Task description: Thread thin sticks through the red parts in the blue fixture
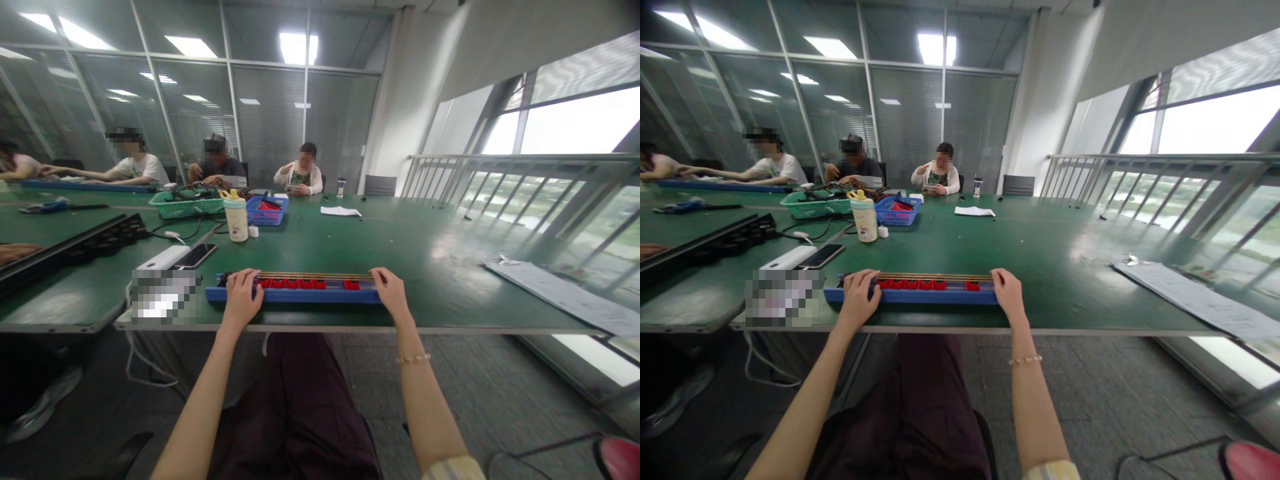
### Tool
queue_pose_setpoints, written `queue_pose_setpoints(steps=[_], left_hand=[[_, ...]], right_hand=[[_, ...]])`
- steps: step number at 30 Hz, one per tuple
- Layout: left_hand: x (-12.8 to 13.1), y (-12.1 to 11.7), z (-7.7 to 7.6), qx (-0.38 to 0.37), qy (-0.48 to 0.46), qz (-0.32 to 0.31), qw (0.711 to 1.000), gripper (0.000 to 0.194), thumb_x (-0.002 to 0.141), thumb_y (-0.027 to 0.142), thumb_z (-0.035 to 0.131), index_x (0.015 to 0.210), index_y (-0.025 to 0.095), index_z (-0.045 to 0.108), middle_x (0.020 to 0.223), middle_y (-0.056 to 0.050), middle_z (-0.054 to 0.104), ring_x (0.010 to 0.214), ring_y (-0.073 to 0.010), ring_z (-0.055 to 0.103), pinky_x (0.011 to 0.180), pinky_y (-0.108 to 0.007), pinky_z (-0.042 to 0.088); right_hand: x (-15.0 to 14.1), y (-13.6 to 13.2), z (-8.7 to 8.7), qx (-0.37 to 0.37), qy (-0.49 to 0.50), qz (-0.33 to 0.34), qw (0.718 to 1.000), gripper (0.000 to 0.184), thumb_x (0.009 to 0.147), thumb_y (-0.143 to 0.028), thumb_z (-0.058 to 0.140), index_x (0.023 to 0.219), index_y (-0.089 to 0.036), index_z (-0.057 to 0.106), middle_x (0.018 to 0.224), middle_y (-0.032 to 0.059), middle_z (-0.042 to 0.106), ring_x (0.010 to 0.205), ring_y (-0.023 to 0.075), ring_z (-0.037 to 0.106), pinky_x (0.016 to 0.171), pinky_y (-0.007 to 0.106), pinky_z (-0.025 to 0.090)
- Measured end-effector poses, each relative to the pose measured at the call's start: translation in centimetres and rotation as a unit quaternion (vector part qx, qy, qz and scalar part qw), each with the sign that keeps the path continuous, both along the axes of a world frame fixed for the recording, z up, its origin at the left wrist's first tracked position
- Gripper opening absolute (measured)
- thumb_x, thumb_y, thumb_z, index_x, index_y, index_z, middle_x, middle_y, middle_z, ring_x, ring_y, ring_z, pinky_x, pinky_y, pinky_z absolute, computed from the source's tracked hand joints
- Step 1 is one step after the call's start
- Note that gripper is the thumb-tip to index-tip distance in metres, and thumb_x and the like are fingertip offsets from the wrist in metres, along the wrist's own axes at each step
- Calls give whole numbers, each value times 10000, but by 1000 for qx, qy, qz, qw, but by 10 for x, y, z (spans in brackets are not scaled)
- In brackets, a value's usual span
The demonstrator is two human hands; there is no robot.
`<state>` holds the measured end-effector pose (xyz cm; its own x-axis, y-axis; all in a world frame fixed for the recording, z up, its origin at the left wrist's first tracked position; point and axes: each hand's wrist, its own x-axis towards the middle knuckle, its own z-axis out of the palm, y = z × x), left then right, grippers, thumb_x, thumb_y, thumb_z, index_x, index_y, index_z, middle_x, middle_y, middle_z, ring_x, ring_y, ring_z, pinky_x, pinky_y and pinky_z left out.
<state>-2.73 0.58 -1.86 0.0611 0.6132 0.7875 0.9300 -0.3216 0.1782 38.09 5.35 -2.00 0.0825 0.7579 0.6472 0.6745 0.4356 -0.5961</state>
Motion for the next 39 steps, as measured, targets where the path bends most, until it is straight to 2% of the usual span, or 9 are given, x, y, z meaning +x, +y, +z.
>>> queue_pose_setpoints(steps=[17,30,34,39], left_hand=[[-1,0,1,-7,1,0,1000,354,894,278,457,1193,181,619,1212,-126,592,1131,-285,485,1043,-464,381],[-1,1,-1,-10,5,7,1000,414,893,280,453,1273,186,589,1211,-128,582,1130,-293,470,1042,-468,382],[-1,1,-1,-8,1,4,1000,415,895,281,450,1278,191,582,1208,-127,581,1127,-292,468,1044,-465,383],[-1,0,1,-7,2,0,1000,409,895,276,454,1274,210,593,1195,-122,586,1121,-288,476,1037,-464,388]], right_hand=[[3,-7,8,-39,33,26,998,474,913,-589,435,874,-215,724,904,75,745,840,239,669,792,356,485],[10,-1,1,-29,67,-30,997,523,892,-609,441,848,-190,752,913,113,759,856,271,686,804,389,496],[14,0,0,-36,99,-52,993,544,866,-631,466,856,-171,758,861,127,757,815,277,689,783,390,501],[16,2,-2,-44,117,-47,991,543,845,-636,498,873,-161,758,841,127,758,818,285,693,783,398,505]])
